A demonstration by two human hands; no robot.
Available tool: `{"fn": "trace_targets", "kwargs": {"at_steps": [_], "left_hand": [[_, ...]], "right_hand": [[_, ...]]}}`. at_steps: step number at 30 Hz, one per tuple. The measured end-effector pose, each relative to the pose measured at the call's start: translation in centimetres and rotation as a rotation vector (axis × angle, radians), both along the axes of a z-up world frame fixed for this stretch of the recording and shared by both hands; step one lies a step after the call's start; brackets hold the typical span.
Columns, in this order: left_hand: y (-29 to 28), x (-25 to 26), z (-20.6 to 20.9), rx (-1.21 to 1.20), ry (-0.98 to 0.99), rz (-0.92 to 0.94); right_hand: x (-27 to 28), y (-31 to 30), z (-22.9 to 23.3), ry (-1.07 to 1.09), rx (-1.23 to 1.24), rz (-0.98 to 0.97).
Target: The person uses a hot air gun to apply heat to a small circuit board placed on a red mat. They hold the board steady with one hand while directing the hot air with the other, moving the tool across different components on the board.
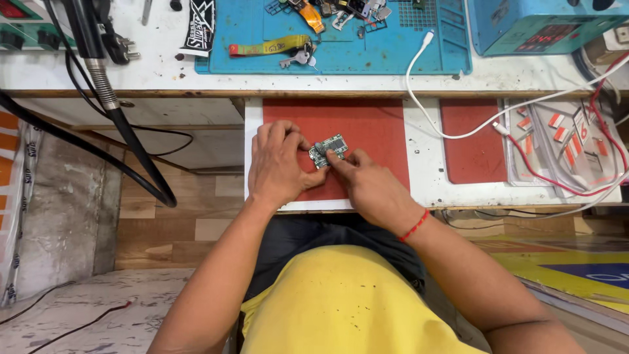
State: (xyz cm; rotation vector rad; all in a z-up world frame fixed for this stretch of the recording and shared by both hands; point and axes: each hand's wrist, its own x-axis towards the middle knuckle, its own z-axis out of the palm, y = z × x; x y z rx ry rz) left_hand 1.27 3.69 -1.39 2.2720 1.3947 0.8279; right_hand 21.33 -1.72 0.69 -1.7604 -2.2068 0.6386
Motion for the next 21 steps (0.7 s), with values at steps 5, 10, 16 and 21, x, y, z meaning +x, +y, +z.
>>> {"fn": "trace_targets", "kwargs": {"at_steps": [5,10,16,21], "left_hand": [[0.0,0.2,0.1,-0.051,0.013,0.013],[0.2,0.1,0.4,-0.068,0.014,0.02],[0.0,0.1,0.0,0.011,-0.006,0.035],[0.2,-0.6,-0.2,-0.02,-0.033,-0.002]], "right_hand": [[0.4,0.5,0.4,-0.047,0.009,-0.046],[-0.2,1.0,0.8,-0.022,-0.065,-0.086],[0.2,0.0,1.2,0.021,-0.056,-0.029],[-0.2,-0.5,0.6,-0.035,-0.056,-0.088]]}}
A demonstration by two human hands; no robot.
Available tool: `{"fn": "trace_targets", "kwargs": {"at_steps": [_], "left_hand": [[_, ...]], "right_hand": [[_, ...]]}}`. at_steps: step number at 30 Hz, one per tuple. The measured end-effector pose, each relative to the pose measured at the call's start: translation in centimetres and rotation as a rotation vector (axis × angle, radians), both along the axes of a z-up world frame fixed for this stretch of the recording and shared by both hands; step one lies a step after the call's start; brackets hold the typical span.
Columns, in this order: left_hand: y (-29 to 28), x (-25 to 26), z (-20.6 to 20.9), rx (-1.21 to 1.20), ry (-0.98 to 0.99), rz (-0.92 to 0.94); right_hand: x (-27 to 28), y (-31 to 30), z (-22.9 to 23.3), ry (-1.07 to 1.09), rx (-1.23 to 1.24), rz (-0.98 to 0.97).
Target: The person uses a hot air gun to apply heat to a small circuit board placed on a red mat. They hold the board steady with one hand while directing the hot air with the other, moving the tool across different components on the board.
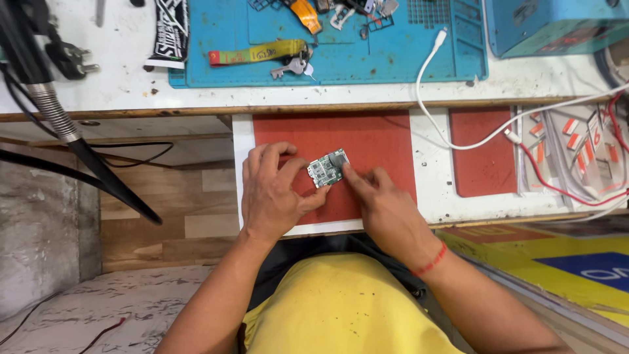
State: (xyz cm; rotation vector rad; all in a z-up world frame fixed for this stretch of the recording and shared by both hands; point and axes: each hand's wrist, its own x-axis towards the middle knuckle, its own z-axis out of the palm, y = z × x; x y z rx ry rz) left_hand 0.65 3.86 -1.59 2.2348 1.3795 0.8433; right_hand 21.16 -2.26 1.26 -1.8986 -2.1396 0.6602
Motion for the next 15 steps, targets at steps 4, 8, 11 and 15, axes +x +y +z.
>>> {"fn": "trace_targets", "kwargs": {"at_steps": [4,8,11,15], "left_hand": [[0.3,0.3,0.2,-0.075,0.024,0.009],[0.7,0.6,0.4,-0.028,-0.028,0.026],[0.2,0.1,0.2,-0.089,-0.043,0.025],[0.7,-0.2,0.3,-0.089,-0.063,-0.009]], "right_hand": [[0.2,1.5,-0.4,0.001,0.007,0.123],[1.6,1.4,1.0,-0.1,0.03,0.088],[2.0,2.1,0.6,-0.114,0.098,0.092],[1.0,2.1,0.7,-0.086,0.085,0.205]]}}
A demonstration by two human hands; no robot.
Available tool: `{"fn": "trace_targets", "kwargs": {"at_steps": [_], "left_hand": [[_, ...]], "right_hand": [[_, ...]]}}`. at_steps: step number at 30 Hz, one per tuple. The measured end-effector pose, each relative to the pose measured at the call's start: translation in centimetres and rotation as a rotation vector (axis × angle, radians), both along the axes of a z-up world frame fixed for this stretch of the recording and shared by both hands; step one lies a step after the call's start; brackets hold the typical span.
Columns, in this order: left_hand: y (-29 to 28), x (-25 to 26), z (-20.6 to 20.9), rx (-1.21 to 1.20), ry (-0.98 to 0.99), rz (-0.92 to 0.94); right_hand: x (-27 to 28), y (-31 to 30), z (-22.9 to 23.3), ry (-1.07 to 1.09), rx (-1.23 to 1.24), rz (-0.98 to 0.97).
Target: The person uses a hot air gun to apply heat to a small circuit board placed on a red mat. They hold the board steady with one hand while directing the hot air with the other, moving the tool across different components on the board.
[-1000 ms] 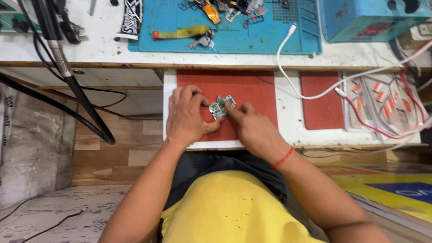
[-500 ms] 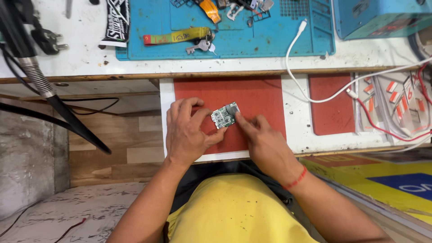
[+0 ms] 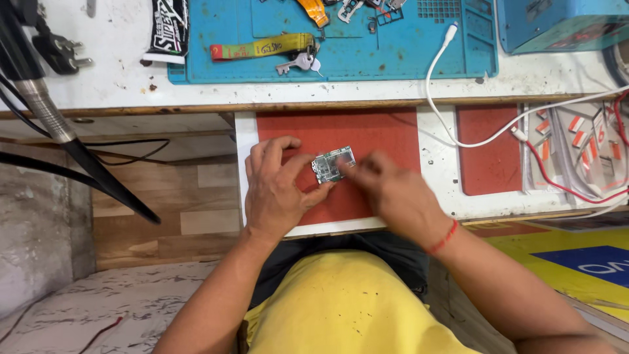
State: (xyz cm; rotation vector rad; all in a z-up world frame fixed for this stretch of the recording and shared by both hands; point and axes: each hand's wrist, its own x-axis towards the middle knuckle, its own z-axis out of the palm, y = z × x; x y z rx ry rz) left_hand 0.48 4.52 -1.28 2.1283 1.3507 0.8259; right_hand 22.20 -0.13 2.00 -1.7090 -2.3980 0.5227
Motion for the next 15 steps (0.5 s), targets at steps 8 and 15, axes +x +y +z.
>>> {"fn": "trace_targets", "kwargs": {"at_steps": [8,15], "left_hand": [[-0.1,0.0,-0.2,-0.039,-0.088,0.031],[0.1,0.1,-0.3,-0.008,-0.041,0.014]], "right_hand": [[0.6,2.1,-0.2,-0.093,-0.006,0.038],[0.9,2.0,0.1,-0.094,-0.014,0.099]]}}
